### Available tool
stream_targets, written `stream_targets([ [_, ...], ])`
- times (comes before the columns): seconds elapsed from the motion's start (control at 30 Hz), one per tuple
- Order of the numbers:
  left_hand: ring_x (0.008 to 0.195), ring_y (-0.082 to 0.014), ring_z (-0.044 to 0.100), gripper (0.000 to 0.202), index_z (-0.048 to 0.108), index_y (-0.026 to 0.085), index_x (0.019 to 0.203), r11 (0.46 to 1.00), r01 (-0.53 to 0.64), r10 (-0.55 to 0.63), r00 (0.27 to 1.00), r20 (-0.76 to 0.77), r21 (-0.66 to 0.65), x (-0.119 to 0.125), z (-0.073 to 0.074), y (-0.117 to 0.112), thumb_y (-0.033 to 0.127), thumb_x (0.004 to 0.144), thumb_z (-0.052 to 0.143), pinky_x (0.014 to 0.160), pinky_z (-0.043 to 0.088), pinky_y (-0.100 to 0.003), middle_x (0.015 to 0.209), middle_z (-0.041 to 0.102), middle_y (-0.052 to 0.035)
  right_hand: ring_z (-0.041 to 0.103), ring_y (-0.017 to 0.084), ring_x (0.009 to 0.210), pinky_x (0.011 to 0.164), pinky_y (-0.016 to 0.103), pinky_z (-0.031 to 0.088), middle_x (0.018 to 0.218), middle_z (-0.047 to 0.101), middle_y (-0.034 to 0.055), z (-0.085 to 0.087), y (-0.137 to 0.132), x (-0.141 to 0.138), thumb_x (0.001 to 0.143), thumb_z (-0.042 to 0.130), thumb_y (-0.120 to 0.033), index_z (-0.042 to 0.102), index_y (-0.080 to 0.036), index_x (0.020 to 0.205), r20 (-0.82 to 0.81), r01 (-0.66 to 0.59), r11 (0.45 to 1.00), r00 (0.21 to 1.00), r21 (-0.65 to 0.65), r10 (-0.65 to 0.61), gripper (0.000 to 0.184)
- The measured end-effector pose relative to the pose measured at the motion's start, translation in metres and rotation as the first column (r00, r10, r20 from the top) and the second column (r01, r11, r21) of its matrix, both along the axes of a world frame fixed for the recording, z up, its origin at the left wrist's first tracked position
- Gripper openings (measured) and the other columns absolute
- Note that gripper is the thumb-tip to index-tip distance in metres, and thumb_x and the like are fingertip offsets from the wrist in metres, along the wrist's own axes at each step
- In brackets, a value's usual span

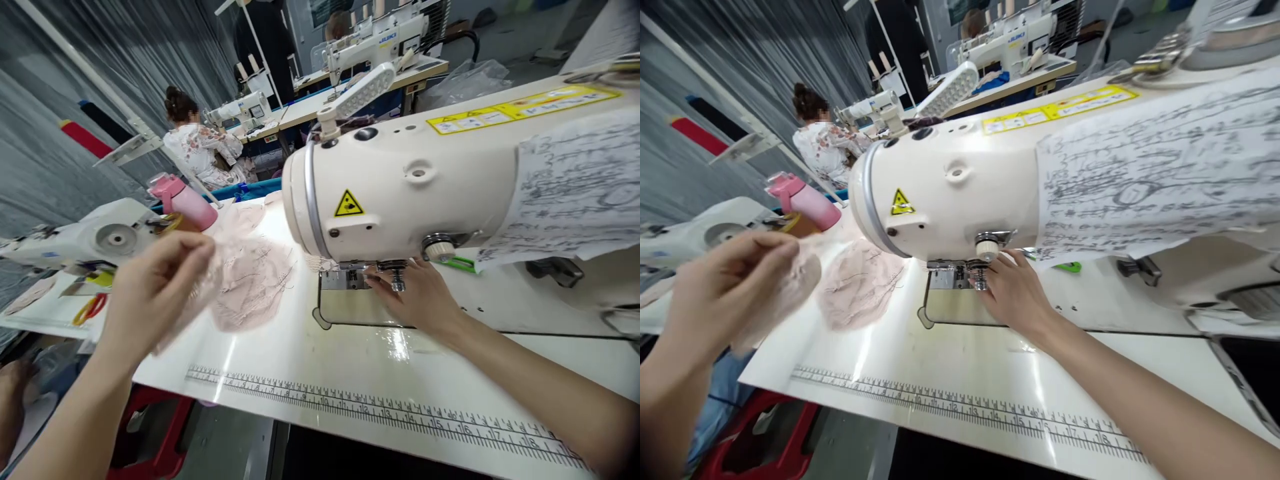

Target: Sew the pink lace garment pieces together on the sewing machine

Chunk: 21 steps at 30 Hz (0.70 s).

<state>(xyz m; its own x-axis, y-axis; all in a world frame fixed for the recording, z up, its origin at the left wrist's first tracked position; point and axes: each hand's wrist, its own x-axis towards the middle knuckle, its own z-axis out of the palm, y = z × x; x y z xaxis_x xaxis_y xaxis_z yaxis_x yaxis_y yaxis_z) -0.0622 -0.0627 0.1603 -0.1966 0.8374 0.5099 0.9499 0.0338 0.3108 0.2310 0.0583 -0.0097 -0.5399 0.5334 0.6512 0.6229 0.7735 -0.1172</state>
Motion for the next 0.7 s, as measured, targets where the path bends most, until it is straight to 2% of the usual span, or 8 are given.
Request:
stream_targets([
  [0.1,0.055,-0.0100,0.048,0.031,0.063,0.021,0.083,0.958,0.192,-0.112,0.933,0.342,-0.211,0.030,-0.028,0.009,0.051,0.085,0.054,0.047,0.036,-0.020,0.068,0.058,0.0033,0.059,0.018,0.075,0.080,0.034,0.042,0.076,0.070,0.0018,0.001,-0.001,0.000,0.091,0.051,-0.023,0.072,-0.020,0.092,0.010,0.025,0.999,1.000,-0.029,-0.025,0.021],
  [0.2,0.060,-0.0143,0.057,0.033,0.064,0.022,0.090,0.825,0.374,-0.181,0.886,0.427,-0.424,0.049,-0.063,0.033,0.050,0.089,0.047,0.053,0.044,-0.024,0.072,0.063,0.0000,0.059,0.018,0.073,0.079,0.034,0.042,0.070,0.066,0.0032,0.003,0.000,0.000,0.089,0.048,-0.017,0.069,-0.019,0.078,0.043,0.062,0.998,0.997,-0.021,-0.061,0.024],
  [0.23,0.058,-0.0150,0.058,0.033,0.064,0.021,0.094,0.798,0.359,-0.187,0.911,0.367,-0.484,0.054,-0.073,0.040,0.047,0.091,0.044,0.051,0.045,-0.025,0.075,0.066,-0.0014,0.058,0.018,0.072,0.079,0.034,0.042,0.068,0.065,0.0037,0.003,0.000,-0.001,0.089,0.047,-0.016,0.067,-0.018,0.072,0.055,0.078,0.997,0.996,-0.019,-0.077,0.026],
  [0.3,0.064,-0.0182,0.062,0.031,0.063,0.020,0.101,0.848,0.266,-0.232,0.964,0.129,-0.459,0.066,-0.092,0.048,0.039,0.095,0.040,0.054,0.047,-0.028,0.086,0.069,-0.0054,0.058,0.018,0.070,0.079,0.034,0.043,0.065,0.062,0.0042,0.003,0.001,-0.001,0.088,0.046,-0.014,0.062,-0.018,0.063,0.064,0.101,0.995,0.993,-0.017,-0.100,0.029],
  [0.37,0.077,-0.0211,0.066,0.029,0.064,0.018,0.099,0.906,0.283,-0.328,0.939,-0.099,-0.316,0.079,-0.108,0.047,0.032,0.096,0.039,0.062,0.052,-0.032,0.094,0.070,-0.0084,0.056,0.017,0.069,0.079,0.034,0.043,0.065,0.061,0.0043,0.003,0.001,-0.001,0.087,0.044,-0.012,0.061,-0.018,0.062,0.052,0.092,0.996,0.995,-0.018,-0.091,0.031],
  [0.4,0.083,-0.0215,0.067,0.028,0.065,0.017,0.099,0.896,0.352,-0.404,0.899,-0.168,-0.269,0.086,-0.115,0.043,0.029,0.096,0.040,0.066,0.055,-0.033,0.096,0.070,-0.0087,0.056,0.017,0.069,0.078,0.034,0.042,0.065,0.061,0.0040,0.003,0.000,0.000,0.086,0.043,-0.011,0.062,-0.018,0.063,0.037,0.075,0.997,0.997,-0.018,-0.075,0.031],
  [0.53,0.110,-0.0260,0.063,0.032,0.059,0.014,0.120,0.820,0.526,-0.572,0.757,-0.317,-0.224,0.106,-0.140,0.027,0.027,0.095,0.044,0.084,0.058,-0.040,0.121,0.066,-0.0129,0.057,0.015,0.074,0.081,0.032,0.041,0.074,0.066,0.0015,0.005,-0.006,0.002,0.085,0.042,-0.007,0.069,-0.022,0.081,0.032,-0.060,0.998,0.998,0.017,0.059,0.032],
  [0.7,0.125,-0.0292,0.053,0.043,0.049,0.008,0.134,0.816,0.538,-0.576,0.722,-0.384,-0.212,0.103,-0.153,0.033,0.023,0.094,0.042,0.099,0.052,-0.045,0.133,0.057,-0.0163,0.058,0.014,0.072,0.082,0.032,0.043,0.071,0.068,-0.0006,0.006,-0.008,0.001,0.087,0.049,-0.009,0.070,-0.025,0.095,0.109,-0.109,0.991,0.989,0.075,0.101,0.029],
])
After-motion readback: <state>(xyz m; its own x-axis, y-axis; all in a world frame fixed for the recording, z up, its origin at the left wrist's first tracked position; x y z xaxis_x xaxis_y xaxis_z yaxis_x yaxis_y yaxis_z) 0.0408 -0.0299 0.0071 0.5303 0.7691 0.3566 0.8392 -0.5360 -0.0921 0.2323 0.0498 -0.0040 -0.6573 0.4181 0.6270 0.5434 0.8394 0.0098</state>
